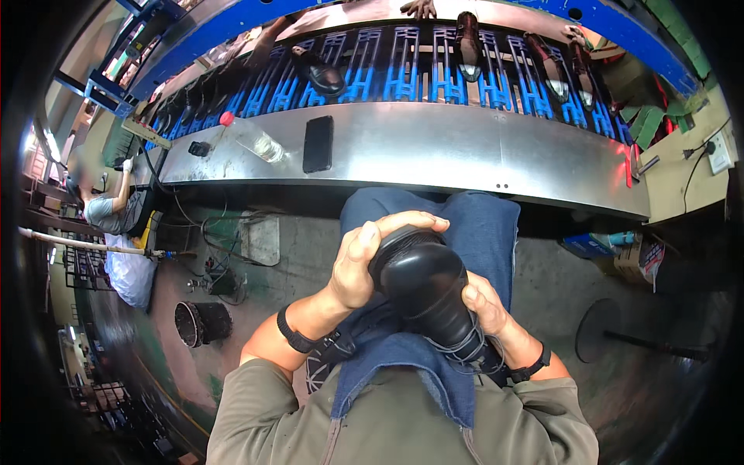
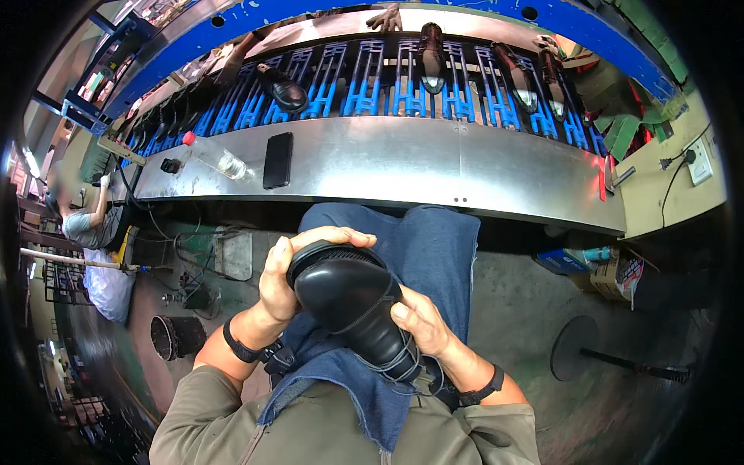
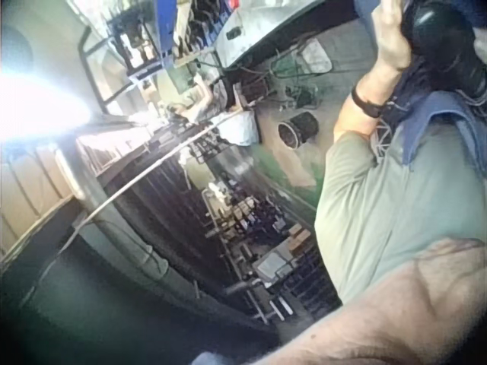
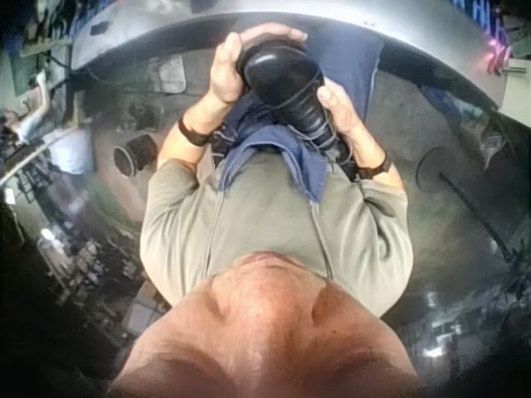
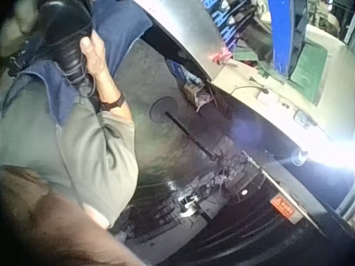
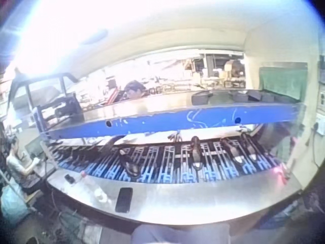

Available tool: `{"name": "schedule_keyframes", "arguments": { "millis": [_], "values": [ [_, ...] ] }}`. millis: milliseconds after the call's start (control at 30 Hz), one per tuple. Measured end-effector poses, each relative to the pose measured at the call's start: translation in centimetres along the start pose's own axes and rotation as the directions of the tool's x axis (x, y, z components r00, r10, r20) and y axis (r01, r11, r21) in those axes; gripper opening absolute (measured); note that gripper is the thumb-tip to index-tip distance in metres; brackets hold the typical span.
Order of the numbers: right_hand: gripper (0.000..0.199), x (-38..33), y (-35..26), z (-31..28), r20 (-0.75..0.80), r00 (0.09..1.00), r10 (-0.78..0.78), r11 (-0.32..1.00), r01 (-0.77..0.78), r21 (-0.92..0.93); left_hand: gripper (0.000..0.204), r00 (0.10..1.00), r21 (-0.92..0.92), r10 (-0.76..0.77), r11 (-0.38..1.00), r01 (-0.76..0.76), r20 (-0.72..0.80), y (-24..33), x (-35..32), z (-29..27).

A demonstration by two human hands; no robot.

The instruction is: Assembling and inspecting shoes on a production line conveyor.

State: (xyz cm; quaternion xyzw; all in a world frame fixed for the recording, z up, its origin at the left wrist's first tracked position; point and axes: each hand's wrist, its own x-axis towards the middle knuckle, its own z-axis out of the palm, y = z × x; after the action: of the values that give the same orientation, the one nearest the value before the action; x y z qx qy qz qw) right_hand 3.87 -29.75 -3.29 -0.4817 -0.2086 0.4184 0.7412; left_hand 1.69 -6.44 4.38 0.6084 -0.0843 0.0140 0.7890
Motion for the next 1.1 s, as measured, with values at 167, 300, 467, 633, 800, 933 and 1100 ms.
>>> {"name": "schedule_keyframes", "arguments": {
  "millis": [167, 300, 467, 633, 800, 933, 1100],
  "values": [
    [0.076, 0.2, 0.0, 0.2, -0.021, 0.999, -0.03, 0.999, 0.031, 0.023, 0.072, 0.997, -0.008, 0.08, 0.997, -0.08, 0.004, -0.2, 0.1, 0.3],
    [0.074, 0.2, -0.2, 0.4, -0.035, 0.999, -0.018, 0.998, 0.02, 0.058, 0.072, 0.997, -0.003, 0.076, 0.997, -0.076, 0.006, -0.2, 0.0, 0.4],
    [0.073, 0.4, -0.4, 0.3, -0.026, 0.999, -0.021, 1.0, 0.021, 0.019, 0.074, 0.998, 0.049, 0.044, 0.998, -0.046, 0.034, -0.1, 0.0, 0.0],
    [0.073, 0.2, 0.1, -0.2, -0.016, 1.0, -0.008, 0.999, 0.009, 0.034, 0.073, 0.998, 0.063, 0.052, 0.997, -0.054, 0.037, 0.0, 0.1, 0.2],
    [0.074, 0.2, 0.0, -0.3, 0.001, 1.0, -0.027, 0.999, 0.027, 0.045, 0.073, 0.995, 0.072, 0.06, 0.995, -0.065, 0.076, 0.2, 0.2, 0.3],
    [0.075, -0.1, 0.2, -0.3, 0.007, 1.0, -0.026, 0.998, 0.026, 0.049, 0.074, 0.997, 0.086, 0.043, 0.995, -0.049, 0.069, 0.2, -0.2, 0.5],
    [0.075, -0.3, 0.7, -0.9, 0.055, 0.998, -0.023, 0.993, 0.017, 0.115, 0.076, 0.995, 0.04, 0.032, 0.999, -0.035, 0.091, -0.3, -0.4, 0.8]
  ]
}}
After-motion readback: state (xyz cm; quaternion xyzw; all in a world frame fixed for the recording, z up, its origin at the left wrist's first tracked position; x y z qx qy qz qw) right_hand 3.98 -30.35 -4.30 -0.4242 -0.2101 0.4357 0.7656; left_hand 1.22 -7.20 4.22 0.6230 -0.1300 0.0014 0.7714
